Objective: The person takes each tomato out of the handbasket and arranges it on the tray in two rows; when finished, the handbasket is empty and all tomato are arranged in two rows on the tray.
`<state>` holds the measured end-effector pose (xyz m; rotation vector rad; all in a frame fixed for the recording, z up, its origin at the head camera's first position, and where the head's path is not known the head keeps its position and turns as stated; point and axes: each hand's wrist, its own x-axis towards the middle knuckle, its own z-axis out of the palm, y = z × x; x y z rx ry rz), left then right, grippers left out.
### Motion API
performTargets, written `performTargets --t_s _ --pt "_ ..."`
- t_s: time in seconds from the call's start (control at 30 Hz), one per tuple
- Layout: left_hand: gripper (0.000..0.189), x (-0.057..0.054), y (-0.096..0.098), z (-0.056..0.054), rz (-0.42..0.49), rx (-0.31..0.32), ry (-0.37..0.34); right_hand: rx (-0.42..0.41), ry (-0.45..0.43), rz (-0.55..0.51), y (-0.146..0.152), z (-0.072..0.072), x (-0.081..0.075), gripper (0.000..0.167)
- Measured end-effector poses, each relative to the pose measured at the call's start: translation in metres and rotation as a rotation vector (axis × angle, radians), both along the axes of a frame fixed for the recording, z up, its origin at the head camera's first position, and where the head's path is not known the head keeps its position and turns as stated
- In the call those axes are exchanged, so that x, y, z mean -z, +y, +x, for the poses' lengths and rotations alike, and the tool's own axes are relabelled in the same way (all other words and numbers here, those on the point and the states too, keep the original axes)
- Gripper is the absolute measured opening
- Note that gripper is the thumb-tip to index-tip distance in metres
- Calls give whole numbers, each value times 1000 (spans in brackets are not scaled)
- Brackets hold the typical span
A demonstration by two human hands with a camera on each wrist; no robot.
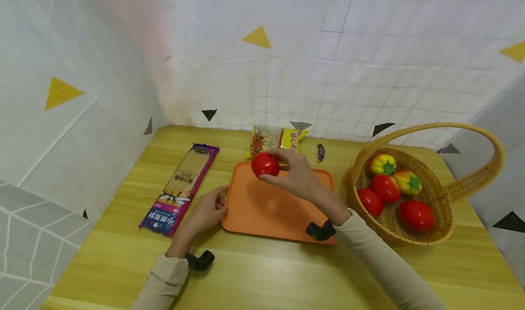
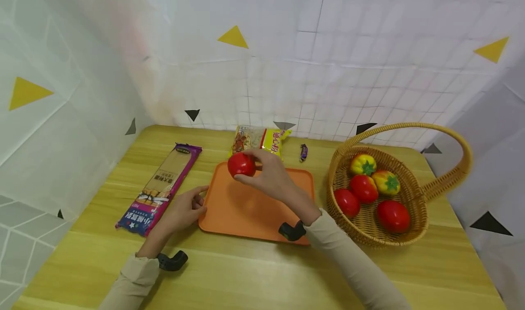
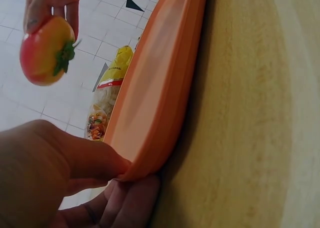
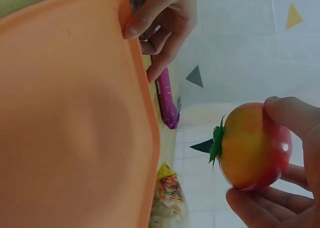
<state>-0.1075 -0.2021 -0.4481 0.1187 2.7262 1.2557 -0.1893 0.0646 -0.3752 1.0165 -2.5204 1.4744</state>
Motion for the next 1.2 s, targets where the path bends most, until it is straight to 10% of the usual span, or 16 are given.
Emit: performTargets --t_s 1.2 --pt "59 4 3 2 35 -40 4 -9 -90 144 -39 -29 47 57"
